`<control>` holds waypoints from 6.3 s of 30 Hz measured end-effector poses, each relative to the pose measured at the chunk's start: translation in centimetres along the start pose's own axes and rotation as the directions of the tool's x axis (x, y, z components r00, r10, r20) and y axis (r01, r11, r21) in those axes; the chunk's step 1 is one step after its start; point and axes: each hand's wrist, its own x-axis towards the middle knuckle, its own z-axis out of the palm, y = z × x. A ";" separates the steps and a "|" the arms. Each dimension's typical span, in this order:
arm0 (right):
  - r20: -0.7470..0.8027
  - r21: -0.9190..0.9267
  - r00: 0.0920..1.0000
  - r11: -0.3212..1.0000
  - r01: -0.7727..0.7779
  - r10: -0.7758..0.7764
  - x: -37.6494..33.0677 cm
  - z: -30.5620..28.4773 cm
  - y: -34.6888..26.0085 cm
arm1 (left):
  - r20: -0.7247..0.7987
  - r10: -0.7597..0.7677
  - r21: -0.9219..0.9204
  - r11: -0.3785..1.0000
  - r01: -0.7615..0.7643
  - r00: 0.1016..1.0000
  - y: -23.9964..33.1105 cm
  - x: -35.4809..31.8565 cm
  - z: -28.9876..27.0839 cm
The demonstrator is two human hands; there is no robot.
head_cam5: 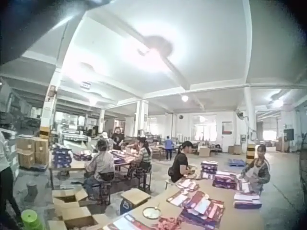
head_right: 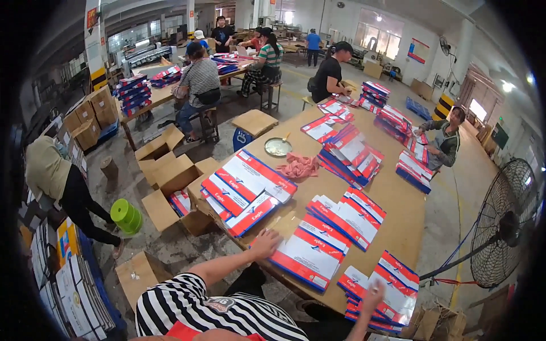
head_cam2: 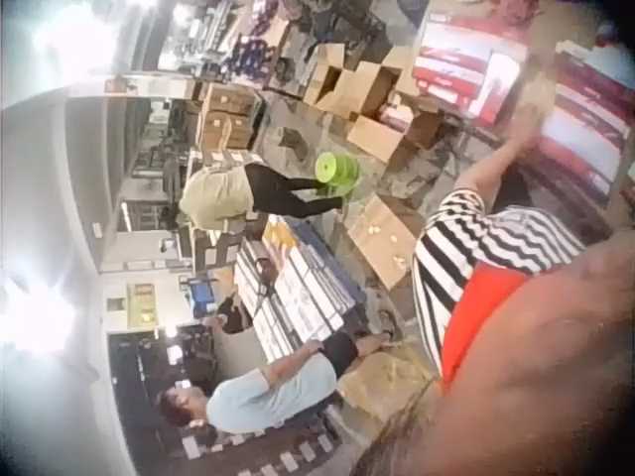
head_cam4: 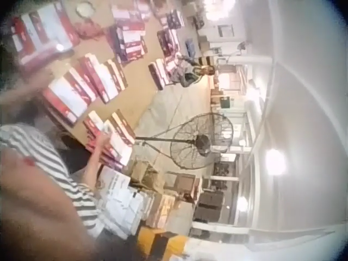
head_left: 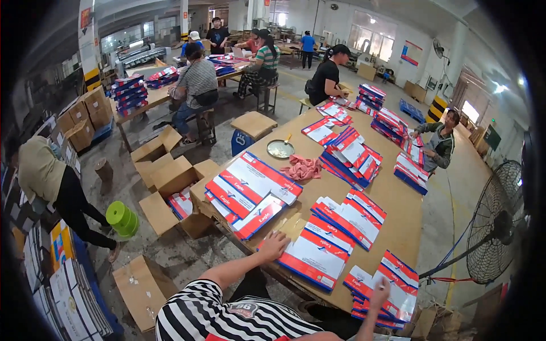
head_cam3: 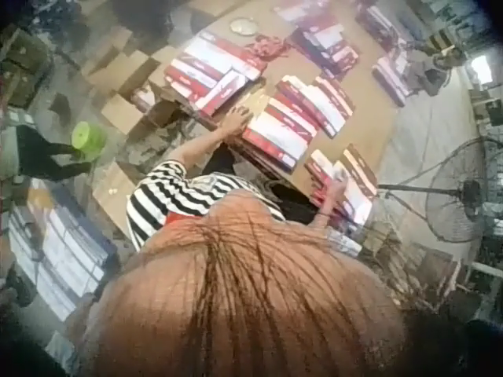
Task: Organizing and counting cardboard packaging flats on a workspace table.
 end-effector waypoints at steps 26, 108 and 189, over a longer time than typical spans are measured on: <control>0.302 -0.171 0.953 0.985 0.029 0.025 -7.2 12.6 -3.2 | -0.064 -0.007 -0.130 0.992 -0.001 0.998 0.8 0.5 -0.9; 0.072 0.893 0.975 0.423 -0.156 0.208 -6.2 -4.3 -15.8 | -0.149 0.632 -0.238 0.723 -0.648 0.760 14.3 6.1 -24.6; 0.015 0.837 0.995 0.542 -0.066 0.099 -6.8 -5.6 -19.1 | 0.008 0.425 -0.471 0.800 -0.372 0.905 13.5 7.0 -23.5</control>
